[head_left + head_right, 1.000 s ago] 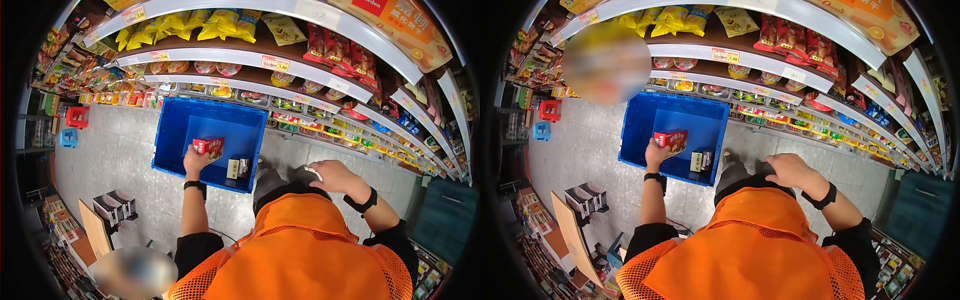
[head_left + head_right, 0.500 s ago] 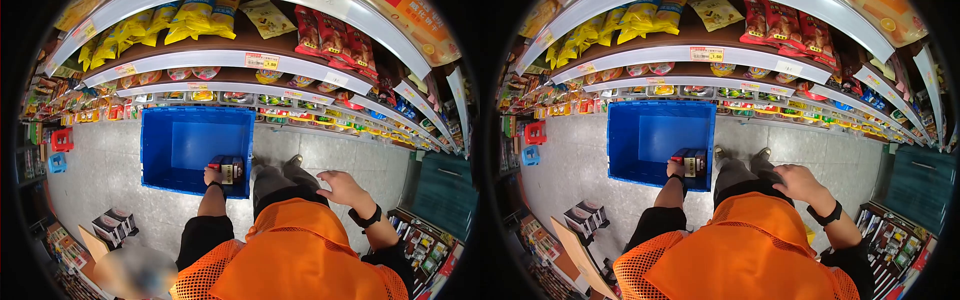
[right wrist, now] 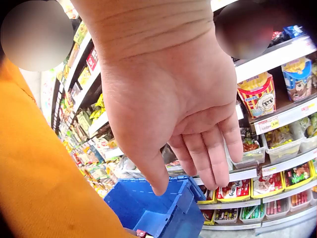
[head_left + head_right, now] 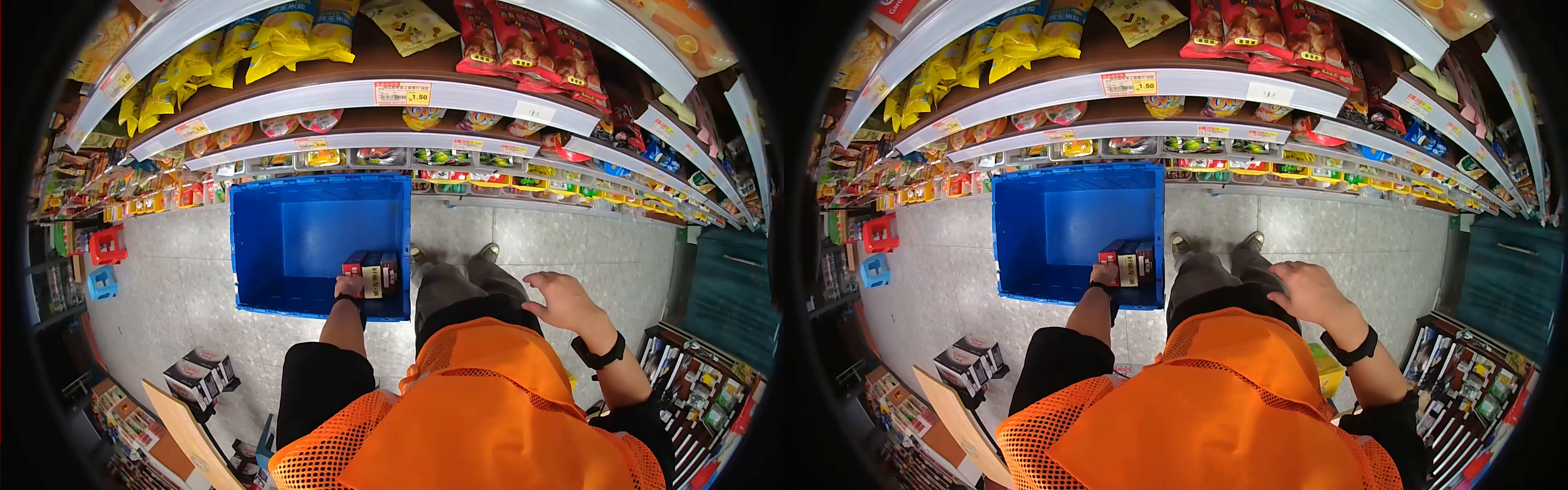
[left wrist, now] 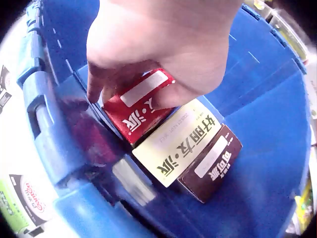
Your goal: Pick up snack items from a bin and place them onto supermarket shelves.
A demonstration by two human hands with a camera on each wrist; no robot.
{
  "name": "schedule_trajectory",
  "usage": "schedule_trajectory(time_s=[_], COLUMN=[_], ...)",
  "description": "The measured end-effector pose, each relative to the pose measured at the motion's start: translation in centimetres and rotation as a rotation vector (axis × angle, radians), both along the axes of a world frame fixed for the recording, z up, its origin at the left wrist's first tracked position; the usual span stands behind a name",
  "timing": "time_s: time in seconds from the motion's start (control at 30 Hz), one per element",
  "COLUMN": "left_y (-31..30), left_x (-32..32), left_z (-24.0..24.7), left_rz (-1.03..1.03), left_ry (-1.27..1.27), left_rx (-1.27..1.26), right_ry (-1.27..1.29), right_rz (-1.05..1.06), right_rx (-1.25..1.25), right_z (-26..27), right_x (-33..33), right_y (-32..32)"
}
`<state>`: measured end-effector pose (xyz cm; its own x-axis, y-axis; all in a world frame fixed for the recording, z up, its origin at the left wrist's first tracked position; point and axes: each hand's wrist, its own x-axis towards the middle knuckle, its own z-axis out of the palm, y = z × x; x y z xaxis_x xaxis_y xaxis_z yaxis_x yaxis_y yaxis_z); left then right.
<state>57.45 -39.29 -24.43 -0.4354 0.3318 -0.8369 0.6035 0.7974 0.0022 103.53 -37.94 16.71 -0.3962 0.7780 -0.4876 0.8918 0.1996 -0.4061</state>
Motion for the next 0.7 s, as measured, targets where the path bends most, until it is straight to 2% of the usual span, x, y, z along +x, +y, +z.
schedule_trajectory(time_s=[0.13, 0.23, 0.33, 0.37, 0.4, 0.43, 0.47, 0.5, 0.57, 0.67, 0.7], left_y=[-0.3, -1.1, -1.1, -2.0, -0.2, -0.3, 0.4, 1.5, 3.9, 7.5, 8.6], left_x=[-0.5, -1.7, -2.6, -4.2, -0.2, -0.1, 0.6, 1.1, 3.1, 7.5, 9.6], left_z=[0.6, -1.6, -4.1, -6.7, 3.4, 4.2, 5.8, 7.4, 10.7, 15.2, 17.3], left_rz=[-0.009, -0.033, 0.049, -0.168, -0.054, -0.172, -0.158, -0.218, -0.32, -0.37, -0.39], left_ry=[0.006, -0.009, 0.047, 0.063, 0.259, 0.337, 0.29, 0.257, 0.1, -0.218, -0.228], left_rx=[0.015, 0.093, 0.074, 0.129, 0.306, 0.558, 0.845, 0.962, 1.128, 1.07, 1.089], right_ry=[-0.017, -0.008, 0.026, 0.007, 0.001, -0.005, 0.016, 0.039, 0.05, 0.107, 0.103], right_rz=[0.01, 0.02, 0.01, -0.017, -0.019, -0.025, -0.017, -0.01, -0.065, -0.088, -0.107], right_rx=[0.021, 0.056, 0.11, 0.132, 0.075, 0.019, 0.054, 0.089, 0.111, 0.164, 0.186], right_z=[0.1, -0.2, 0.0, 0.1, 0.2, 0.3, 0.4, 0.5, 1.0, 0.0, -0.1], right_x=[0.0, 0.2, 0.4, 0.6, 0.6, 0.8, 1.3, 1.6, 2.5, 4.2, 4.7], right_y=[0.3, 0.4, 0.5, 0.5, 0.7, 0.9, 1.0, 1.1, 1.4, 1.8, 2.0])
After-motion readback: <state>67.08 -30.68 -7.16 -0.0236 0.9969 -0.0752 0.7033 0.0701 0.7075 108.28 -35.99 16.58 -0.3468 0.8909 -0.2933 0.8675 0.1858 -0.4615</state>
